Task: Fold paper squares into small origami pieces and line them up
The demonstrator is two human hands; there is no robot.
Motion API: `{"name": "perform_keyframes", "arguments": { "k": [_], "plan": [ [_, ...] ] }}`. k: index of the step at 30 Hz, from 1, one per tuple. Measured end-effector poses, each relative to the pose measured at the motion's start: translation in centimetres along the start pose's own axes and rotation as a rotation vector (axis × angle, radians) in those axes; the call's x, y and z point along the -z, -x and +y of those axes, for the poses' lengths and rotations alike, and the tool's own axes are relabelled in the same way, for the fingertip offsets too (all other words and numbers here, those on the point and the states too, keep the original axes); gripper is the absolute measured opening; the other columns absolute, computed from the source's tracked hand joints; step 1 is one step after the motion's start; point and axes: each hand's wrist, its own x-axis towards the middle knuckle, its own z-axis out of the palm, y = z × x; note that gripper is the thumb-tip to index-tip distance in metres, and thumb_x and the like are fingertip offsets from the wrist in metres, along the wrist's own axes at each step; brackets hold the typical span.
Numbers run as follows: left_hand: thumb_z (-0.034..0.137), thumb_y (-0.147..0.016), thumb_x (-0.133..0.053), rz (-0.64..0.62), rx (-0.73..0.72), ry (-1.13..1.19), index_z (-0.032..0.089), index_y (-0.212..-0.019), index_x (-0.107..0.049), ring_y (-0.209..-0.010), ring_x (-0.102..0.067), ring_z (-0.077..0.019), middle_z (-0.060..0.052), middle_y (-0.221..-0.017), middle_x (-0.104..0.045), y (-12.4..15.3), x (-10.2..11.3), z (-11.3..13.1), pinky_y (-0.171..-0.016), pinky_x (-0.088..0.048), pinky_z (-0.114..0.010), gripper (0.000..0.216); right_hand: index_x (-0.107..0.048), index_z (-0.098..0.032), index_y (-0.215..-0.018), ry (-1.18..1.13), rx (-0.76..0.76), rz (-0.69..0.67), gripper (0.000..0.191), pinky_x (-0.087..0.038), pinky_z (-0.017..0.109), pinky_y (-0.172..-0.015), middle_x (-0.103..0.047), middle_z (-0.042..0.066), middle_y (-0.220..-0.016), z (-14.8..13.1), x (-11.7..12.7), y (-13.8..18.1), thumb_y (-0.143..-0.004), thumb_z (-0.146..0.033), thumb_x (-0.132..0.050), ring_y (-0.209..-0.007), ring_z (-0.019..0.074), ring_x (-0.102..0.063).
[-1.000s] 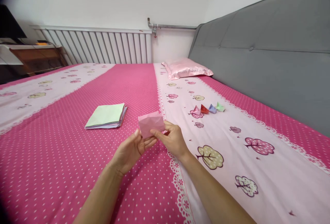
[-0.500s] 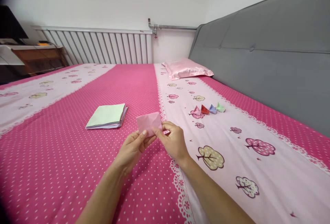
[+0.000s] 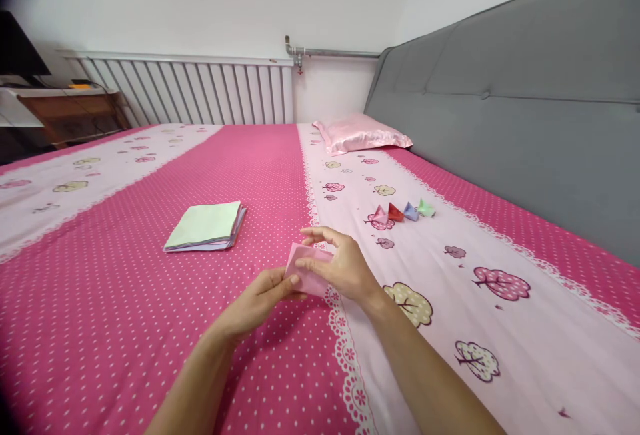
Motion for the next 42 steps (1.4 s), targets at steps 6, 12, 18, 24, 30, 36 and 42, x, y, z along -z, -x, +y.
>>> {"name": "perform_keyframes", "arguments": {
  "k": [6,12,18,24,30,36,42],
  "plan": [
    [0.034,-0.066,-0.064,-0.023,-0.023,-0.077,0.017,-0.058,-0.064,-0.059,-0.056,-0.0174,-0.004,-0.055,-0.060,0.4,-0.2,0.3,-0.056,-0.045,-0.027,0.019,-0.068,-0.021,-0.074,-0.042,-0.065,-0.205,0.013,-0.046,0.033,-0.071,-0.066,0.001,-0.077,-1.1,1.0,0.3,-0.070,-0.033,-0.063,-0.075,0.0173,-0.059],
    [0.037,-0.069,-0.062,0.089,-0.033,-0.108,0.015,-0.058,-0.065,-0.054,-0.054,-0.0140,-0.004,-0.058,-0.062,-0.3,0.1,-0.1,-0.054,-0.041,-0.024,0.024,-0.065,-0.018,-0.069,-0.165,-0.109,-0.051,0.014,-0.044,0.027,-0.061,-0.063,0.001,-0.068,-0.9,0.5,0.1,-0.069,-0.032,-0.064,-0.064,0.0131,-0.056],
    [0.039,-0.073,-0.056,0.284,-0.071,-0.173,0.012,-0.060,-0.065,-0.047,-0.048,-0.0096,-0.003,-0.055,-0.061,-1.1,0.7,-1.0,-0.049,-0.039,-0.021,0.031,-0.060,-0.016,-0.074,-0.145,0.036,0.165,0.019,-0.041,0.024,-0.057,-0.057,0.000,-0.067,-0.1,-1.1,0.2,-0.077,-0.035,-0.056,-0.062,0.0118,-0.051],
    [0.038,-0.075,-0.057,0.234,-0.111,-0.043,0.012,-0.057,-0.064,-0.050,-0.048,-0.0082,-0.002,-0.054,-0.058,-0.7,0.2,-0.6,-0.051,-0.039,-0.019,0.032,-0.054,-0.017,-0.069,-0.004,0.135,0.220,0.019,-0.033,0.020,-0.048,-0.045,-0.004,-0.057,-0.1,-1.5,0.6,-0.080,-0.033,-0.052,-0.052,0.0087,-0.038],
    [0.036,-0.077,-0.054,0.183,-0.097,0.008,0.013,-0.059,-0.065,-0.053,-0.052,-0.0099,-0.003,-0.056,-0.061,-0.6,-0.1,-0.6,-0.054,-0.042,-0.020,0.031,-0.057,-0.017,-0.068,0.057,0.165,0.261,0.018,-0.031,0.020,-0.048,-0.046,-0.004,-0.054,0.0,-1.1,0.5,-0.080,-0.031,-0.054,-0.050,0.0080,-0.038],
    [0.034,-0.080,-0.050,0.162,-0.106,0.010,0.014,-0.063,-0.066,-0.056,-0.054,-0.0107,-0.003,-0.059,-0.062,-0.6,0.1,-0.7,-0.057,-0.043,-0.021,0.031,-0.056,-0.016,-0.066,0.035,0.149,0.259,0.022,-0.030,0.020,-0.047,-0.043,-0.005,-0.053,0.2,-1.1,0.2,-0.081,-0.032,-0.053,-0.050,0.0078,-0.037],
    [0.033,-0.073,-0.060,0.198,-0.089,-0.078,0.012,-0.060,-0.065,-0.050,-0.051,-0.0088,-0.003,-0.055,-0.061,-0.5,0.1,-0.4,-0.052,-0.039,-0.019,0.025,-0.055,-0.016,-0.067,0.027,0.107,0.210,0.023,-0.029,0.020,-0.046,-0.041,-0.005,-0.053,0.3,-1.1,0.2,-0.081,-0.033,-0.052,-0.049,0.0077,-0.034]
  ]
}}
